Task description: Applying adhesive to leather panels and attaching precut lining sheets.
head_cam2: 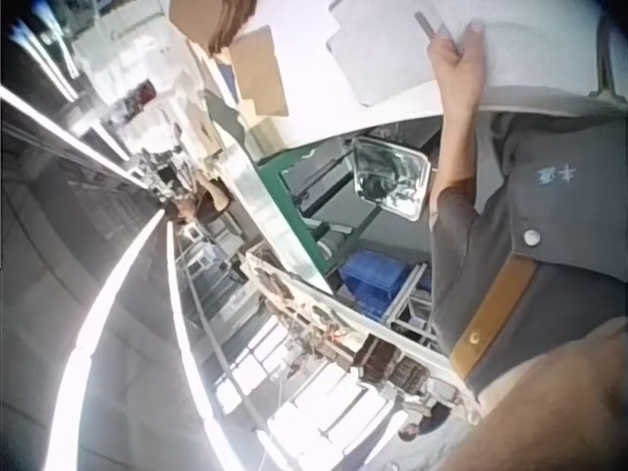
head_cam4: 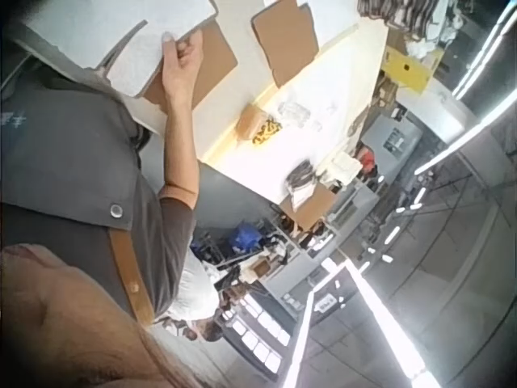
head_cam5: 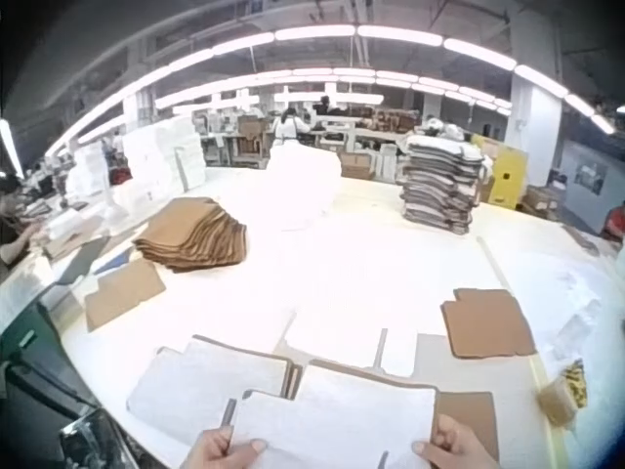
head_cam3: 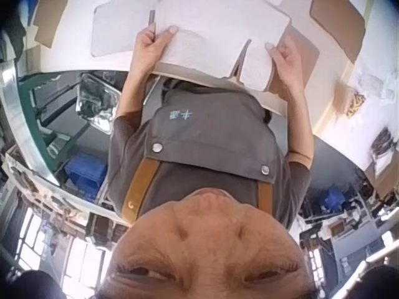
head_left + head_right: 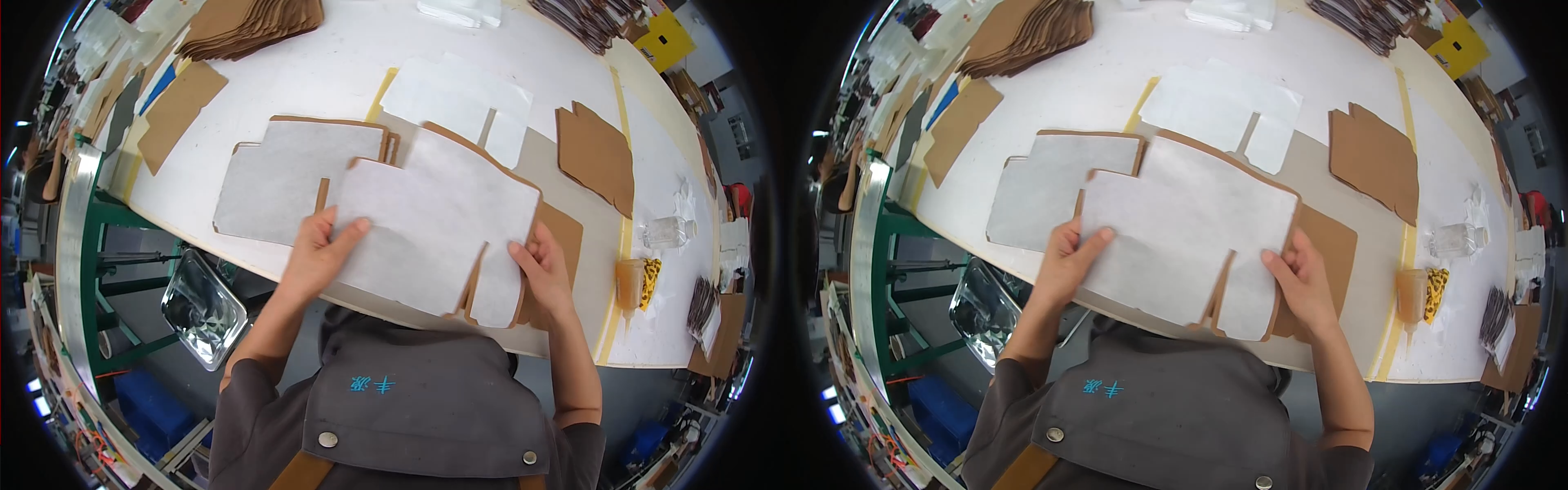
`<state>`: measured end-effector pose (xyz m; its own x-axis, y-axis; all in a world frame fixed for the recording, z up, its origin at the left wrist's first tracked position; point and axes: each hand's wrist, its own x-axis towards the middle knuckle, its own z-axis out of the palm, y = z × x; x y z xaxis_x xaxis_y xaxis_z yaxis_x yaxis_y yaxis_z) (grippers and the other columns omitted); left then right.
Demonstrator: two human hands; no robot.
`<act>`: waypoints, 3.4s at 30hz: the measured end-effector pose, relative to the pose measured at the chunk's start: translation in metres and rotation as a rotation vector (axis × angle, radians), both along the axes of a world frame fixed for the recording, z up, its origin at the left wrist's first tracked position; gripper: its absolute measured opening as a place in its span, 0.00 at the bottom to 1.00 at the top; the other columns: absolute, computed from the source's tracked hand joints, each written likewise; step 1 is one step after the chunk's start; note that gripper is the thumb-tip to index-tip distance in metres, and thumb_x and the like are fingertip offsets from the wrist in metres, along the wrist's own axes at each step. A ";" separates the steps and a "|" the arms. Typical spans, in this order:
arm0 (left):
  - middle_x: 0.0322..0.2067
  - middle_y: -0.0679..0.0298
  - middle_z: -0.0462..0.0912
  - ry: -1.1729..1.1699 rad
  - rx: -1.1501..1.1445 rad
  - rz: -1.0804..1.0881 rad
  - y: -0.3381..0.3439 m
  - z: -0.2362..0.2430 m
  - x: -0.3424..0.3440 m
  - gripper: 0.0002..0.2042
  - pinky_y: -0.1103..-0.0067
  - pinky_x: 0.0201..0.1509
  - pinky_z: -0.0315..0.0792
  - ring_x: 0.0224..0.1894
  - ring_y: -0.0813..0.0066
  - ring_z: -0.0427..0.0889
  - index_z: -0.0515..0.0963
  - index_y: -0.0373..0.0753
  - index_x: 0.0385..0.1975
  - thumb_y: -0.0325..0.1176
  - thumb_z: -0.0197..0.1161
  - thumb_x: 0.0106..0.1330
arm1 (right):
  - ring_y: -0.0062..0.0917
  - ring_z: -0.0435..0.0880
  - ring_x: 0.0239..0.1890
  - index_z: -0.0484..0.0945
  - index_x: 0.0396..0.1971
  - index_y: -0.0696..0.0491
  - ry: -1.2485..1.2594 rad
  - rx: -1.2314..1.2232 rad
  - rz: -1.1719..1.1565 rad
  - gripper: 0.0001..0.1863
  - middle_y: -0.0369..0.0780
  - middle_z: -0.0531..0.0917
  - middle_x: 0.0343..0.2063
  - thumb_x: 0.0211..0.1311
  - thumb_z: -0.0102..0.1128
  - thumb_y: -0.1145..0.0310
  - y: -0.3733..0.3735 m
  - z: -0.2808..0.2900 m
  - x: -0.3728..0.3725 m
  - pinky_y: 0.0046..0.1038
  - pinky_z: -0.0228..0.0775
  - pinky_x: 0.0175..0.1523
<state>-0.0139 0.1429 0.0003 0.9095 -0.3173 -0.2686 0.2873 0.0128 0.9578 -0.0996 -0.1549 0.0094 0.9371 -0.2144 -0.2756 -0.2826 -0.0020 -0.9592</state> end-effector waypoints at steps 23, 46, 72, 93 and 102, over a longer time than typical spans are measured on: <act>0.51 0.51 0.79 -0.935 0.816 0.070 0.007 0.013 0.041 0.16 0.67 0.60 0.68 0.55 0.53 0.76 0.77 0.34 0.51 0.26 0.62 0.64 | 0.41 0.79 0.52 0.71 0.59 0.55 0.010 -1.754 -0.423 0.35 0.46 0.77 0.54 0.53 0.72 0.56 -0.158 0.025 -0.106 0.39 0.71 0.55; 0.50 0.60 0.75 0.334 0.025 -1.140 -0.203 0.020 -0.041 0.34 0.75 0.59 0.68 0.53 0.71 0.74 0.66 0.33 0.62 0.45 0.70 0.61 | 0.44 0.57 0.71 0.65 0.66 0.42 -0.270 -1.513 -0.410 0.44 0.39 0.63 0.69 0.45 0.74 0.56 -0.172 0.034 -0.108 0.48 0.49 0.71; 0.42 0.56 0.82 -0.196 0.054 -1.182 -0.197 0.036 -0.047 0.31 0.74 0.50 0.74 0.44 0.69 0.81 0.70 0.31 0.55 0.46 0.71 0.58 | 0.18 0.79 0.38 0.78 0.41 0.62 -0.488 -0.183 -0.549 0.10 0.35 0.81 0.36 0.59 0.57 0.82 -0.101 0.018 -0.103 0.20 0.72 0.44; 0.50 0.54 0.77 0.001 -0.077 -0.988 -0.182 0.030 -0.063 0.38 0.72 0.57 0.71 0.53 0.65 0.77 0.64 0.32 0.61 0.49 0.71 0.58 | 0.49 0.52 0.72 0.61 0.68 0.51 -0.123 -1.660 -0.414 0.43 0.49 0.60 0.69 0.48 0.68 0.73 -0.156 0.051 -0.160 0.46 0.55 0.69; 0.50 0.49 0.77 -0.063 -0.224 -1.061 -0.170 0.029 -0.067 0.41 0.71 0.56 0.72 0.54 0.62 0.77 0.60 0.30 0.63 0.51 0.70 0.59 | 0.37 0.74 0.60 0.77 0.52 0.47 -0.671 -1.557 0.351 0.20 0.38 0.78 0.57 0.58 0.61 0.72 -0.057 0.055 -0.118 0.29 0.67 0.51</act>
<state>-0.0807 -0.0273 0.0295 0.1531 -0.9858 -0.0693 0.2049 -0.0370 0.9781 -0.2171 -0.2121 0.0648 0.8491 0.3434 0.4014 0.3494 -0.9350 0.0608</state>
